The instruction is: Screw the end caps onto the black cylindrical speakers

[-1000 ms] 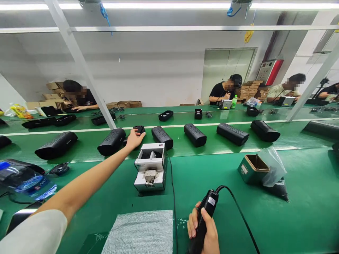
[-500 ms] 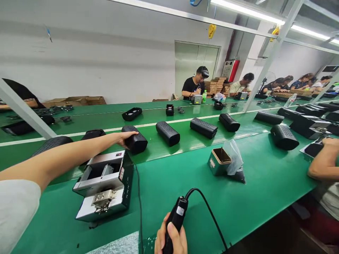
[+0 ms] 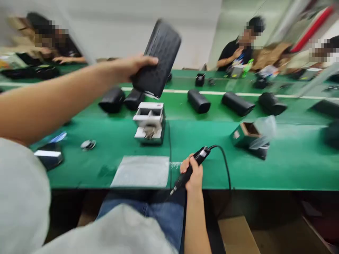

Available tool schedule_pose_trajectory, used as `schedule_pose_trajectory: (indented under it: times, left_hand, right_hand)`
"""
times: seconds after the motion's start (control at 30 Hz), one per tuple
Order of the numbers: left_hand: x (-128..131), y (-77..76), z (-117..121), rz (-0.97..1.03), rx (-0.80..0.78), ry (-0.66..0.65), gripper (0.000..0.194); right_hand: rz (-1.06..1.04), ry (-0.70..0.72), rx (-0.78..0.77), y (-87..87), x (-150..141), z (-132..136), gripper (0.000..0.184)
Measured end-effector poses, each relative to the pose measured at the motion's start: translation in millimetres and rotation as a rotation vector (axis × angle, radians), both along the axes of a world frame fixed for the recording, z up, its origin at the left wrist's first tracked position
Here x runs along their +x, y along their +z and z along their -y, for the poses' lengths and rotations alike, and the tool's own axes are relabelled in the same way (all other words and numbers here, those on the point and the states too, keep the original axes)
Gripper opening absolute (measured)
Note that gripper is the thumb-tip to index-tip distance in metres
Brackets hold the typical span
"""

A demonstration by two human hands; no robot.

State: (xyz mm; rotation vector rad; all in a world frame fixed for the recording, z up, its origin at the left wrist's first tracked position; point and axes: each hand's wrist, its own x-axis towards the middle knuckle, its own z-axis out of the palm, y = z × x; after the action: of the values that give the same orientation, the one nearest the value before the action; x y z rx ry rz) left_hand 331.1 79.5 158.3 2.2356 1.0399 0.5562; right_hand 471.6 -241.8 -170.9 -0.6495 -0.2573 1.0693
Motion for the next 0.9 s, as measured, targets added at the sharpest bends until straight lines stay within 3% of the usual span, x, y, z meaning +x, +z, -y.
schedule_pose_trajectory:
  times: [0.07,0.13,0.2,0.27,0.37,0.43,0.63,0.7,0.77,0.9]
  left_hand:
    - [-42.9,-3.7,51.2,0.014,0.09,-0.047,0.084]
    - [-77.5,-20.0,107.2,-0.107,0.13,-0.078,0.084]
    - [-102.9,-50.7,156.7,-0.246,0.156,-0.154,0.11]
    - [-117.7,-91.0,189.7,-0.42,0.213,-0.194,0.122]
    - [-121.1,-147.1,205.6,-0.611,0.352,-0.289,0.118]
    - [-118.0,-171.8,203.4,-0.662,0.427,-0.313,0.113]
    - [-121.7,-205.1,207.5,-0.571,0.557,-0.297,0.113]
    - [-126.8,-209.8,217.2,-0.53,0.572,-0.317,0.112]
    - [-133.1,-211.6,227.7,-0.494,0.568,-0.346,0.109]
    - [-150.3,-208.9,241.5,-0.41,0.518,-0.401,0.093]
  right_hand:
    - [-0.011,0.01,-0.016,-8.4,4.8,0.0,0.034]
    - [-0.011,0.014,-0.023,-12.9,8.6,-1.1,0.037]
    - [0.004,0.017,-0.022,-11.8,11.4,-1.2,0.038]
    - [0.033,0.023,-0.022,-7.6,13.6,-0.5,0.04]
    - [0.083,0.038,-0.036,-1.6,16.3,-0.1,0.042]
    - [0.106,0.043,-0.047,-0.1,17.4,-0.7,0.043]
    - [0.138,0.032,-0.043,5.6,14.9,0.8,0.04]
    - [0.166,0.031,-0.034,21.0,13.9,8.6,0.034]
    - [0.206,0.029,-0.018,49.3,15.6,22.9,0.03]
    - [0.301,-0.059,0.042,134.8,32.4,62.5,0.042]
